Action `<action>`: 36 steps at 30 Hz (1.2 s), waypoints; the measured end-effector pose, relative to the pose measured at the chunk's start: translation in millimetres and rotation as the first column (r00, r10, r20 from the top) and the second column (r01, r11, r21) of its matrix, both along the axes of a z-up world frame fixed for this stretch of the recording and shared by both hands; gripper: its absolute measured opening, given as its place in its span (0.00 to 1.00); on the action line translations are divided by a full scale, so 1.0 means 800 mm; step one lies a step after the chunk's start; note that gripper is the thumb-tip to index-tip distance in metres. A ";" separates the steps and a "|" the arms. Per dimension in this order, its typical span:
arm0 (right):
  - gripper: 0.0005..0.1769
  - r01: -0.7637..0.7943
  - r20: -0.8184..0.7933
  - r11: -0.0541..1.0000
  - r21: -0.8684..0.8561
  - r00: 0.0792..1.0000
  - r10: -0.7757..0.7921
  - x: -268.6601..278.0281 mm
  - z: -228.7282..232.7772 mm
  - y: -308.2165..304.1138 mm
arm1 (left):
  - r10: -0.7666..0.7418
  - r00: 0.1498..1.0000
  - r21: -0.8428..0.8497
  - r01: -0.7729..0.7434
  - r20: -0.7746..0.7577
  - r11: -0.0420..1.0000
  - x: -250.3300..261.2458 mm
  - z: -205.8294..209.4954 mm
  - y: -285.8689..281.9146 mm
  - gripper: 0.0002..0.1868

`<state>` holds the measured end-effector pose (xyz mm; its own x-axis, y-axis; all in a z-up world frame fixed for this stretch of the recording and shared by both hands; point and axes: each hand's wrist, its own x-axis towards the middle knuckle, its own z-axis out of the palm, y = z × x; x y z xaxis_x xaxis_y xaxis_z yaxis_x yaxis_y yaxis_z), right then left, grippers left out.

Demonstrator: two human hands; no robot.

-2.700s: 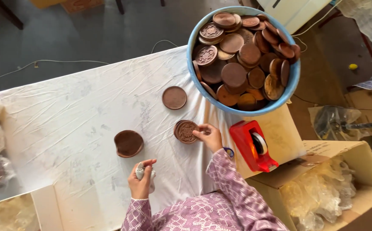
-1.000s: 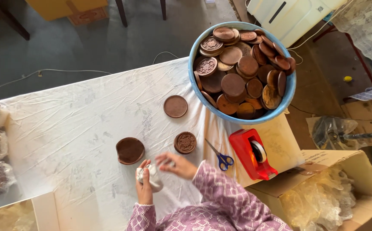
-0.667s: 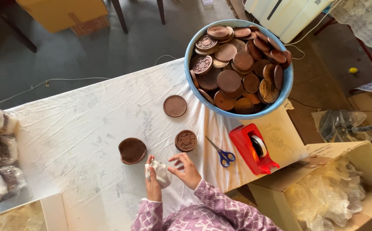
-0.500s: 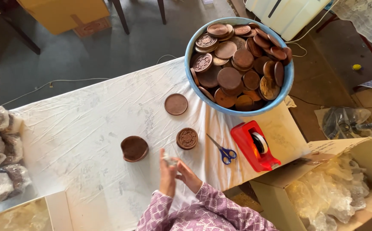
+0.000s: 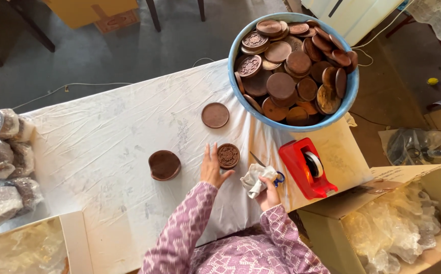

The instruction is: Cleaning round brown discs/molds using a cloth and spray bottle.

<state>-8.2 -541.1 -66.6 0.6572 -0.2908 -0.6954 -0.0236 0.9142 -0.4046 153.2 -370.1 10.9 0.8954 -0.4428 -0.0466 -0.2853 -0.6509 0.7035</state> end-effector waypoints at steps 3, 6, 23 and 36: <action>0.24 -0.009 0.055 1.000 0.007 0.998 0.009 -0.010 0.000 -0.006 | -0.081 0.995 0.099 0.075 0.064 0.992 0.013 -0.016 -0.019 0.72; 0.23 0.035 0.026 0.999 -0.024 0.999 -0.034 -0.020 -0.006 -0.004 | -0.145 0.974 0.166 0.116 0.175 0.979 0.017 -0.062 -0.016 0.67; 0.31 -0.327 0.156 0.913 -0.245 0.916 0.370 0.054 -0.001 0.073 | -0.252 0.569 -0.613 -0.775 -0.783 0.155 -0.092 -0.133 0.109 0.47; 0.22 0.040 -0.289 -0.550 -0.834 0.817 0.498 0.076 0.112 0.181 | -0.354 0.505 -0.586 -0.790 -0.787 0.177 -0.098 -0.056 0.157 0.33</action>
